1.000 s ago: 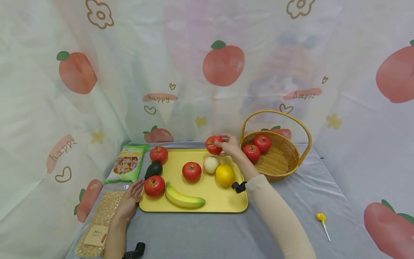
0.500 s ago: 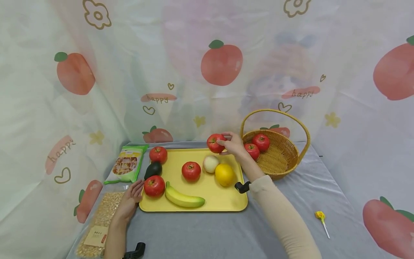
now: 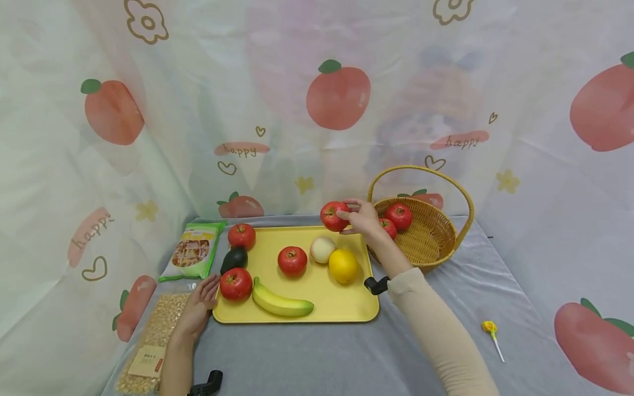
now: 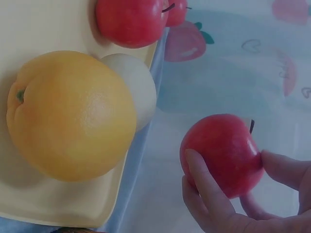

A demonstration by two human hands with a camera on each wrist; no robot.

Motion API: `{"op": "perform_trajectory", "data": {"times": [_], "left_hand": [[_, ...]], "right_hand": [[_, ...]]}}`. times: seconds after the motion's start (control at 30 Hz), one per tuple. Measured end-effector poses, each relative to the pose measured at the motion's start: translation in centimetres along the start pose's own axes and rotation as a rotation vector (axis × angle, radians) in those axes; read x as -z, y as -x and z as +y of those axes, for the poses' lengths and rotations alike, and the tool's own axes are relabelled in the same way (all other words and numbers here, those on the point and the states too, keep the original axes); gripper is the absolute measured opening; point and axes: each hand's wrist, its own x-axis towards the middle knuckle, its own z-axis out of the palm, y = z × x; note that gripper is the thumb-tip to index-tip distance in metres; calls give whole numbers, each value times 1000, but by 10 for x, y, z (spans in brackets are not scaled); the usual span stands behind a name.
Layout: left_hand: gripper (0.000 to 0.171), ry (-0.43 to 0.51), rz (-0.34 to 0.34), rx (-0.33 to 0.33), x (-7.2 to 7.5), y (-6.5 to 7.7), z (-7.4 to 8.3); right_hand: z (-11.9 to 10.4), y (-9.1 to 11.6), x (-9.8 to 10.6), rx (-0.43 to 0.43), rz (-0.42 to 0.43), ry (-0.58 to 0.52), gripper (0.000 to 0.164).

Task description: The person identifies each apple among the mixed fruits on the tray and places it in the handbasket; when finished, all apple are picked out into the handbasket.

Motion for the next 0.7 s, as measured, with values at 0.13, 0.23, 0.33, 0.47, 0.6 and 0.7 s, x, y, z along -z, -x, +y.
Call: {"op": "perform_trajectory", "data": {"times": [0.13, 0.23, 0.33, 0.47, 0.6, 0.7], "left_hand": [[76, 2, -1, -4, 0, 0, -1], [76, 5, 0, 3, 0, 0, -2], [76, 10, -1, 7, -1, 0, -2], [76, 6, -8, 7, -1, 1, -2], [76, -3, -4, 14, -1, 2, 0], [75, -9, 2, 23, -1, 3, 2]], "right_hand": [[-2, 2, 4, -3, 0, -20, 59], [-2, 5, 8, -3, -1, -21, 60], [-1, 8, 11, 5, 3, -12, 60], [-1, 14, 15, 16, 11, 5, 61], [0, 18, 19, 11, 8, 8, 61], [0, 19, 22, 0, 6, 14, 60]]}}
